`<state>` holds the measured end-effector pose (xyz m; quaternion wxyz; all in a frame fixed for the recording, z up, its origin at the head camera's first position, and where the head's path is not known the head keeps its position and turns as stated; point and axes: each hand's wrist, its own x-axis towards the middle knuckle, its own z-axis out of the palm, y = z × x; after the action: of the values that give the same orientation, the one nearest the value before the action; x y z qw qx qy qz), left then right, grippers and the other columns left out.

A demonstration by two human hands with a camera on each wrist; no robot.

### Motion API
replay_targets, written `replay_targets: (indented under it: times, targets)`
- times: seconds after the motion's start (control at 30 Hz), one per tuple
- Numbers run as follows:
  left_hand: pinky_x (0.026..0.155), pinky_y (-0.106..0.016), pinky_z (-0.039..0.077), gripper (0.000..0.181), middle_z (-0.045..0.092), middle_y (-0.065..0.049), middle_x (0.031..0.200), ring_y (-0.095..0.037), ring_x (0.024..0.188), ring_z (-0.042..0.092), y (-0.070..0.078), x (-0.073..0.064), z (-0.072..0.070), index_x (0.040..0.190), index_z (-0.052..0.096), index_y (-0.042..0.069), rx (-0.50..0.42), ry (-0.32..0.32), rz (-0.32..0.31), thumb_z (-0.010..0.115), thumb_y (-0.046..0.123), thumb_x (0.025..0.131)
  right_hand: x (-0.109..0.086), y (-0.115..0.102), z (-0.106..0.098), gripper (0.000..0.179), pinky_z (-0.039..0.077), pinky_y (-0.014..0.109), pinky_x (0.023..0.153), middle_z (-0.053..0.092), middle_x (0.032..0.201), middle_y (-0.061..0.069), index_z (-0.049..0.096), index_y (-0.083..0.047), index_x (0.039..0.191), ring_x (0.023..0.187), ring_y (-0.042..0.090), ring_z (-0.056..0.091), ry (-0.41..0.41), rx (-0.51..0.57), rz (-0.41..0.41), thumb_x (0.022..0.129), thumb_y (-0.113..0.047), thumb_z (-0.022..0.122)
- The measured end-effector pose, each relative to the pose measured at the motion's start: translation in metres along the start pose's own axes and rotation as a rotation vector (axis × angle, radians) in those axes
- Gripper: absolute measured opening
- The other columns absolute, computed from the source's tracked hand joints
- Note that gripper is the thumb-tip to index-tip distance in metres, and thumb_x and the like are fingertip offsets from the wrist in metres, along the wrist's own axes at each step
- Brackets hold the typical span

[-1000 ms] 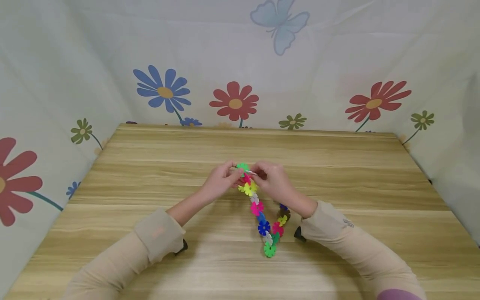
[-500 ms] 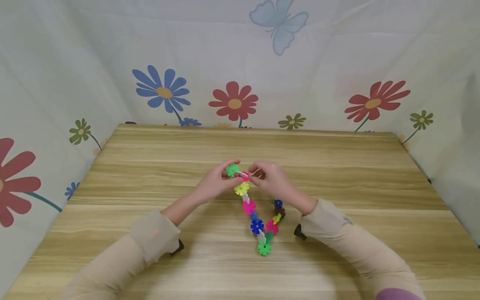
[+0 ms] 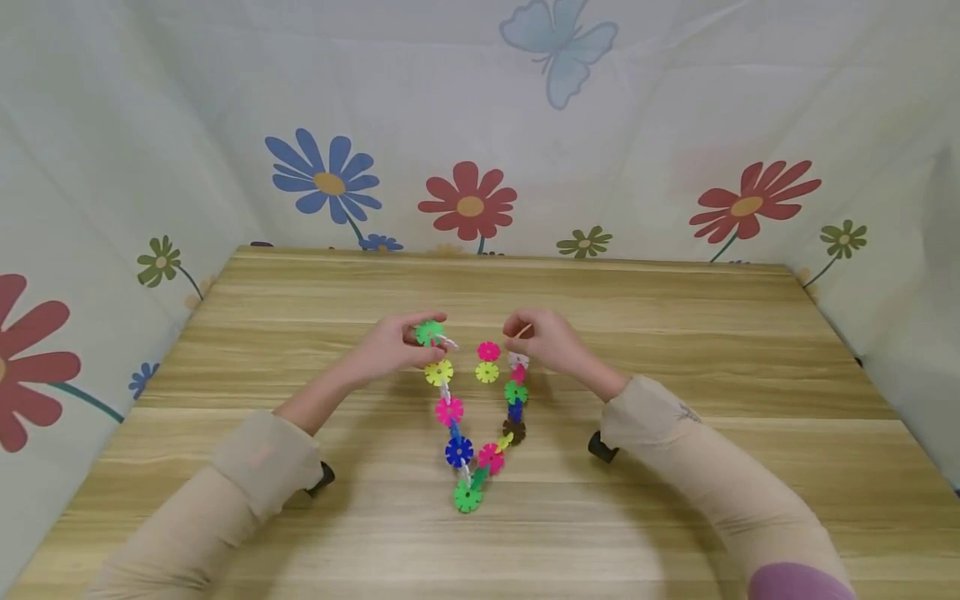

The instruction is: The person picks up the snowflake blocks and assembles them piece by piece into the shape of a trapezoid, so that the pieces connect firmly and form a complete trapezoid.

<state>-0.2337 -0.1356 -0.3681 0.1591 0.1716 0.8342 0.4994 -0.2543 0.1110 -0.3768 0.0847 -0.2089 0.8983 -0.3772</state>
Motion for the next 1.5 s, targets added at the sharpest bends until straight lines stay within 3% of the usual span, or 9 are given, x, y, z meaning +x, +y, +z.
replay_targets:
  times: [0.17, 0.3, 0.47, 0.63, 0.97, 1.1, 1.3, 1.5]
  targets:
    - [0.061, -0.033, 0.051, 0.057, 0.067, -0.007, 0.083, -0.023, 0.065, 0.057, -0.001, 0.0, -0.003, 0.128, 0.045, 0.01, 0.012, -0.059, 0.006, 0.067, 0.016, 0.076, 0.011, 0.004, 0.006, 0.012, 0.049, 0.026, 0.07, 0.064, 0.088, 0.009, 0.064, -0.001, 0.09, 0.079, 0.018, 0.058, -0.059, -0.062, -0.06, 0.081, -0.008, 0.062]
    - [0.057, -0.034, 0.049, 0.057, 0.067, -0.006, 0.08, -0.031, 0.066, 0.056, -0.001, 0.001, -0.001, 0.128, 0.045, 0.012, 0.041, -0.114, 0.017, 0.068, 0.018, 0.076, 0.017, 0.006, 0.013, 0.012, 0.047, 0.022, 0.064, 0.065, 0.085, 0.008, 0.065, -0.002, 0.089, 0.074, 0.015, 0.055, -0.154, -0.096, -0.112, 0.078, -0.005, 0.063]
    - [0.062, -0.034, 0.05, 0.059, 0.067, -0.006, 0.083, -0.019, 0.067, 0.058, -0.001, 0.003, 0.003, 0.13, 0.043, 0.009, 0.043, -0.179, 0.032, 0.067, 0.018, 0.077, 0.021, 0.007, 0.023, 0.017, 0.047, 0.02, 0.062, 0.064, 0.086, 0.007, 0.065, -0.003, 0.093, 0.074, 0.013, 0.056, -0.261, -0.156, -0.129, 0.076, -0.004, 0.064]
    - [0.066, -0.036, 0.05, 0.058, 0.067, -0.007, 0.083, -0.017, 0.069, 0.058, 0.001, 0.005, 0.008, 0.13, 0.042, 0.007, 0.035, -0.2, 0.038, 0.066, 0.018, 0.078, 0.024, 0.007, 0.03, 0.026, 0.046, 0.021, 0.067, 0.063, 0.087, 0.006, 0.065, -0.005, 0.1, 0.077, 0.014, 0.054, -0.295, -0.241, -0.139, 0.073, -0.004, 0.066]
    - [0.07, -0.041, 0.051, 0.058, 0.067, -0.008, 0.084, -0.013, 0.07, 0.06, 0.004, 0.006, 0.01, 0.13, 0.042, 0.006, 0.016, -0.205, 0.036, 0.066, 0.014, 0.078, 0.025, 0.006, 0.035, 0.03, 0.041, 0.024, 0.066, 0.059, 0.085, 0.004, 0.065, -0.01, 0.103, 0.077, 0.014, 0.049, -0.303, -0.334, -0.112, 0.074, -0.009, 0.068]
    - [0.066, -0.036, 0.051, 0.058, 0.067, -0.008, 0.083, -0.013, 0.07, 0.06, 0.004, 0.007, 0.01, 0.13, 0.041, 0.005, 0.025, -0.197, 0.031, 0.066, 0.013, 0.078, 0.025, 0.005, 0.035, 0.031, 0.043, 0.027, 0.069, 0.058, 0.087, 0.005, 0.063, -0.009, 0.104, 0.079, 0.015, 0.05, -0.295, -0.343, -0.077, 0.074, -0.011, 0.069]
    - [0.067, -0.031, 0.05, 0.057, 0.066, -0.014, 0.09, -0.015, 0.074, 0.061, 0.004, 0.009, 0.009, 0.13, 0.042, 0.009, 0.029, -0.173, 0.031, 0.066, 0.017, 0.078, 0.023, 0.008, 0.035, 0.029, 0.046, 0.025, 0.068, 0.059, 0.088, 0.006, 0.059, -0.006, 0.1, 0.078, 0.016, 0.053, -0.251, -0.275, -0.052, 0.073, -0.005, 0.068]
    - [0.072, -0.029, 0.052, 0.051, 0.064, -0.02, 0.099, -0.017, 0.082, 0.063, 0.003, 0.01, 0.006, 0.126, 0.042, 0.012, -0.033, -0.134, 0.058, 0.065, 0.016, 0.08, 0.022, 0.014, 0.027, 0.016, 0.043, 0.022, 0.058, 0.059, 0.079, 0.009, 0.058, -0.004, 0.089, 0.07, 0.017, 0.052, -0.132, -0.16, -0.094, 0.075, 0.004, 0.061]
